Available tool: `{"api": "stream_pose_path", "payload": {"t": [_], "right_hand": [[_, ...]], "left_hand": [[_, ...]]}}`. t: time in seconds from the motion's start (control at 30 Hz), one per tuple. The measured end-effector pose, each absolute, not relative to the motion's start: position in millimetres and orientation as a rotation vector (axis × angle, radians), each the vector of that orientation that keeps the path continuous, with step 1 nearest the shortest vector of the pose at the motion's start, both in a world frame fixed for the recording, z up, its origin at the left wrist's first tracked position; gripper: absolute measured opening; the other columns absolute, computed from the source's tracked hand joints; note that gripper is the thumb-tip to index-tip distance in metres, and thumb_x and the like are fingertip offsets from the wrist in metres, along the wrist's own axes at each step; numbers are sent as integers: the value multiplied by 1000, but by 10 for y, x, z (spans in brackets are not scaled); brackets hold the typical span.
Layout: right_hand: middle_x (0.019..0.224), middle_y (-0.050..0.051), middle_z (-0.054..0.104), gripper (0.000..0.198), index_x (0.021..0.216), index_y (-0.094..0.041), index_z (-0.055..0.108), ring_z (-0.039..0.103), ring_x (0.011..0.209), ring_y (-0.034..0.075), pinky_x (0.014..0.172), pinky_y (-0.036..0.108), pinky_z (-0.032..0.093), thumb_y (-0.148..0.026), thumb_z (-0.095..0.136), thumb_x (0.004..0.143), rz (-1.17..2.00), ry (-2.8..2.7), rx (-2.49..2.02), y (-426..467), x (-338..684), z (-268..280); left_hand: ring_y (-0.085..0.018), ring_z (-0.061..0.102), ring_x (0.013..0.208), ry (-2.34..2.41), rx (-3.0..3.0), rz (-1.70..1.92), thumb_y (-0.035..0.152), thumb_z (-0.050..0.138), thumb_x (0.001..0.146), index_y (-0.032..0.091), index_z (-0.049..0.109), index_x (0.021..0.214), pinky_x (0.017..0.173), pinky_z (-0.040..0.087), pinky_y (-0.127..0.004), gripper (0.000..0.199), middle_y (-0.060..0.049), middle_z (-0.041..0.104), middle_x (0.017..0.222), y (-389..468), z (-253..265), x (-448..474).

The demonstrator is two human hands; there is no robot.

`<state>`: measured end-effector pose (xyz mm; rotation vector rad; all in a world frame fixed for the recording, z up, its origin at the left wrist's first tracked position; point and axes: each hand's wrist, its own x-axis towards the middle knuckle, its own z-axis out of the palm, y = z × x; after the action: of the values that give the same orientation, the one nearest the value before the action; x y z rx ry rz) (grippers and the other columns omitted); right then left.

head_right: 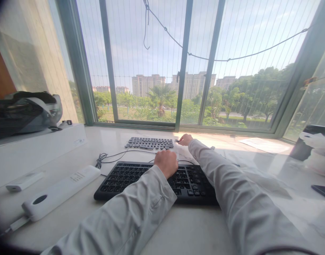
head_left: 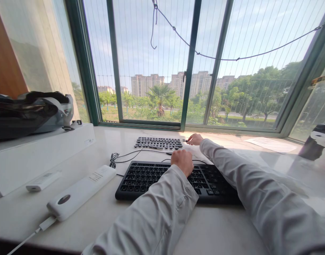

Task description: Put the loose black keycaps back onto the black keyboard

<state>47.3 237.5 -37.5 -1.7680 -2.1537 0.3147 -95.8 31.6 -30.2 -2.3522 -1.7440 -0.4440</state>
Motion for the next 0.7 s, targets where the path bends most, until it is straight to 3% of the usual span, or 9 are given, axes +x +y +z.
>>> {"api": "stream_pose_path", "payload": {"t": [0.27,0.47,0.7], "right_hand": [[82,6,73,39,103,-18,62,67,69,13,60,22,47,-49,63,78,654,-2130,-1482,1340,861,-283],[77,6,71,49,96,-16,66,63,70,15,60,24,41,-59,65,71,773,-2065,-1295,574,1111,-323],[79,6,70,54,99,-16,59,61,64,12,54,21,39,-62,63,71,1012,-2029,-1210,391,1076,-308]], "left_hand": [[-27,66,88,-1709,-2333,-495,24,46,83,13,71,95,75,50,-35,30,-16,69,89,280,-265,-966],[-27,66,83,-1569,-2345,-625,33,39,86,17,73,89,74,50,-38,38,-12,70,84,258,-253,-958],[-25,65,77,-1494,-2348,-668,37,40,85,19,73,87,73,49,-37,37,-10,70,81,256,-209,-990]]}}
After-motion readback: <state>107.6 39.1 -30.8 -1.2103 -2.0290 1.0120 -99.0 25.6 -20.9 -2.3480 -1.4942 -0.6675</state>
